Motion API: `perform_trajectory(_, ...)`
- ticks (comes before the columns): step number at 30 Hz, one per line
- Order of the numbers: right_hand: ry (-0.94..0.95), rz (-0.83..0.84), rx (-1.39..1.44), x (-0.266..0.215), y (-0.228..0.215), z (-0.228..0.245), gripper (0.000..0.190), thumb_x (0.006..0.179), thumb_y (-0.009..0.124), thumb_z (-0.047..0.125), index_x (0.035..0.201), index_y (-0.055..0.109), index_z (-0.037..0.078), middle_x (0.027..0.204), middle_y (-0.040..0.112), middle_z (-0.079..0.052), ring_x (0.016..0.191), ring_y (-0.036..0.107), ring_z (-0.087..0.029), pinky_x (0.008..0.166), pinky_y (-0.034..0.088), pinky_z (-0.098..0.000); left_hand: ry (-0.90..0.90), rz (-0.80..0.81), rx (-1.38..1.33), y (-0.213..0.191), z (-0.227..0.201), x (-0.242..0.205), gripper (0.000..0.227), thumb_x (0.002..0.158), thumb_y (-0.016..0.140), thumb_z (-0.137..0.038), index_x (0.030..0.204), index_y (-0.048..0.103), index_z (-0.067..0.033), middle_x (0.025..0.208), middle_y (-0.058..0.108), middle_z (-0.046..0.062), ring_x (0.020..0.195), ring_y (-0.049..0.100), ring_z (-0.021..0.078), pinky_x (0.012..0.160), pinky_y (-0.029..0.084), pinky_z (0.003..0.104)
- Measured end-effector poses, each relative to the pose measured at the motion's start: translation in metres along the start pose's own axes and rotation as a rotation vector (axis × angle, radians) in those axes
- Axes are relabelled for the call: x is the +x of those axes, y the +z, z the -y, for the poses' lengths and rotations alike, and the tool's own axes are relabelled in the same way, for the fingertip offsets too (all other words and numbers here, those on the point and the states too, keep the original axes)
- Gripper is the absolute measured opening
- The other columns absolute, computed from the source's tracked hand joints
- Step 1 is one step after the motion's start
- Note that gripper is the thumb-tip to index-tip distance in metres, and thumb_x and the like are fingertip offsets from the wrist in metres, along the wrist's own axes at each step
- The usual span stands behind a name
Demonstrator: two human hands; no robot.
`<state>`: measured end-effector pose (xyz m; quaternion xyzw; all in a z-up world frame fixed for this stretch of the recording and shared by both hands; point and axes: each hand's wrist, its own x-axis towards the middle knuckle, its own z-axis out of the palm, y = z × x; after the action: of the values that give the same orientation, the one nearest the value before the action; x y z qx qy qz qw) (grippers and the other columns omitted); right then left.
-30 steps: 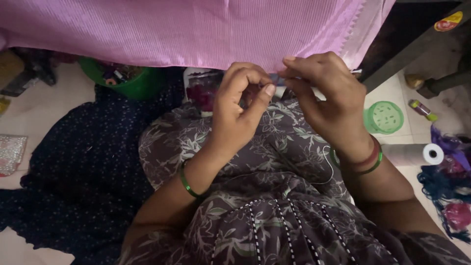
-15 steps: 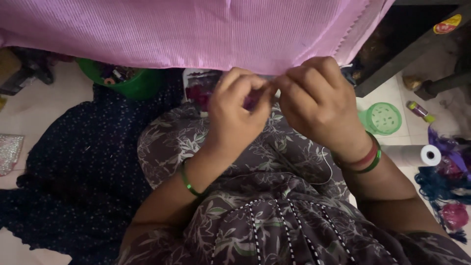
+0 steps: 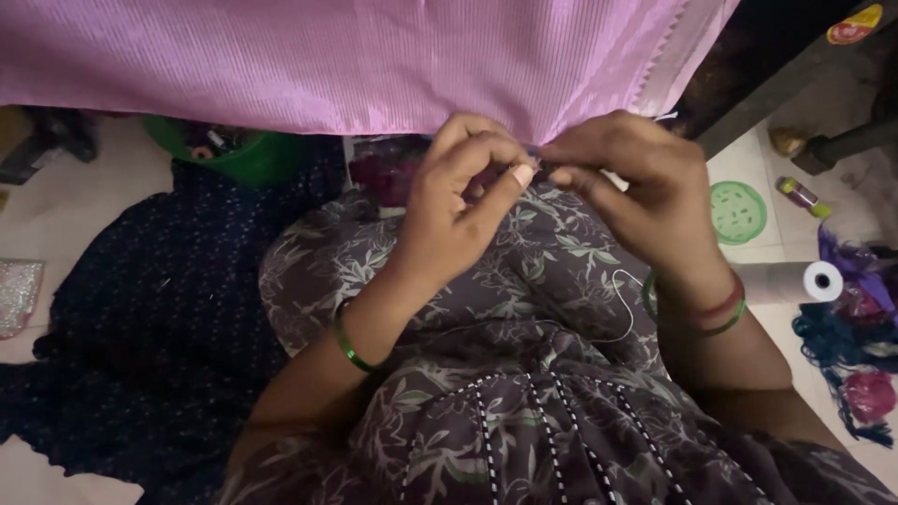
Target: Tying knots in the loose threads of a pink silk saree to form decorative tassels.
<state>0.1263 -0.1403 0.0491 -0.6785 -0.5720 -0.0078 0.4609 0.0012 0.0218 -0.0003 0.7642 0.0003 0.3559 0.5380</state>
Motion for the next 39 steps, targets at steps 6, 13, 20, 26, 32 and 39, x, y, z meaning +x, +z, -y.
perform_trajectory(6, -0.044, -0.04, 0.01, -0.003, 0.008, 0.002, 0.02, 0.094, 0.08, -0.006, 0.113, 0.074, 0.0, 0.11, 0.073, -0.011, 0.097, 0.072, -0.017, 0.084, 0.059, -0.0267, 0.12, -0.024, -0.005, -0.001, 0.003, -0.002, 0.005, 0.103, 0.072, -0.007, 0.107, 0.07, -0.0041, 0.109, 0.057, 0.002, 0.099, 0.063, 0.011, 0.086, 0.054, 0.023)
perform_trajectory(13, 0.081, -0.073, 0.063, -0.015, 0.015, -0.003, 0.009, 0.095, 0.074, -0.004, 0.104, 0.071, -0.004, 0.102, 0.072, -0.012, 0.087, 0.069, -0.017, 0.076, 0.055, -0.027, -0.019, 0.044, -0.112, 0.002, 0.002, -0.001, 0.006, 0.1, 0.072, -0.004, 0.103, 0.068, -0.0025, 0.113, 0.066, 0.006, 0.105, 0.069, 0.0145, 0.092, 0.059, 0.027)
perform_trajectory(20, 0.395, -0.136, 0.948, -0.028, 0.021, -0.044, 0.007, 0.102, 0.062, -0.004, 0.106, 0.069, -0.005, 0.102, 0.072, -0.015, 0.093, 0.071, -0.022, 0.083, 0.061, -0.0329, -0.123, 0.048, -0.397, 0.015, 0.024, -0.007, 0.006, 0.109, 0.055, 0.003, 0.108, 0.049, 0.0004, 0.115, 0.07, 0.013, 0.108, 0.071, 0.0162, 0.098, 0.061, 0.03)
perform_trajectory(26, 0.432, -0.148, 1.123, -0.029, 0.026, -0.054, 0.009, 0.103, 0.062, -0.003, 0.106, 0.07, -0.006, 0.1, 0.073, -0.017, 0.091, 0.07, -0.022, 0.085, 0.057, -0.033, -0.135, -0.036, -0.458, 0.022, 0.028, -0.01, 0.006, 0.11, 0.047, 0.005, 0.107, 0.043, 0.0019, 0.107, 0.065, 0.014, 0.103, 0.072, 0.0183, 0.095, 0.063, 0.034)
perform_trajectory(32, 0.497, -0.201, 0.81, -0.042, 0.036, -0.049, 0.01, 0.104, 0.065, 0.005, 0.106, 0.069, -0.004, 0.101, 0.072, -0.013, 0.09, 0.067, -0.018, 0.084, 0.056, -0.0304, -0.371, -0.025, -0.549, 0.028, 0.068, -0.007, 0.005, 0.109, 0.052, -0.005, 0.107, 0.048, -0.0027, 0.103, 0.068, 0.014, 0.088, 0.07, 0.0119, 0.08, 0.064, 0.025)
perform_trajectory(39, 0.764, -0.044, 0.197, -0.188, 0.027, -0.09, 0.023, 0.1, 0.067, 0.018, 0.107, 0.072, -0.003, 0.094, 0.074, -0.007, 0.087, 0.067, -0.014, 0.078, 0.054, -0.0295, -0.711, -0.161, -0.835, 0.029, 0.066, 0.02, 0.017, 0.097, 0.066, -0.023, 0.101, 0.055, -0.0103, 0.092, 0.063, -0.004, 0.057, 0.044, 0.0026, 0.043, 0.03, 0.019)
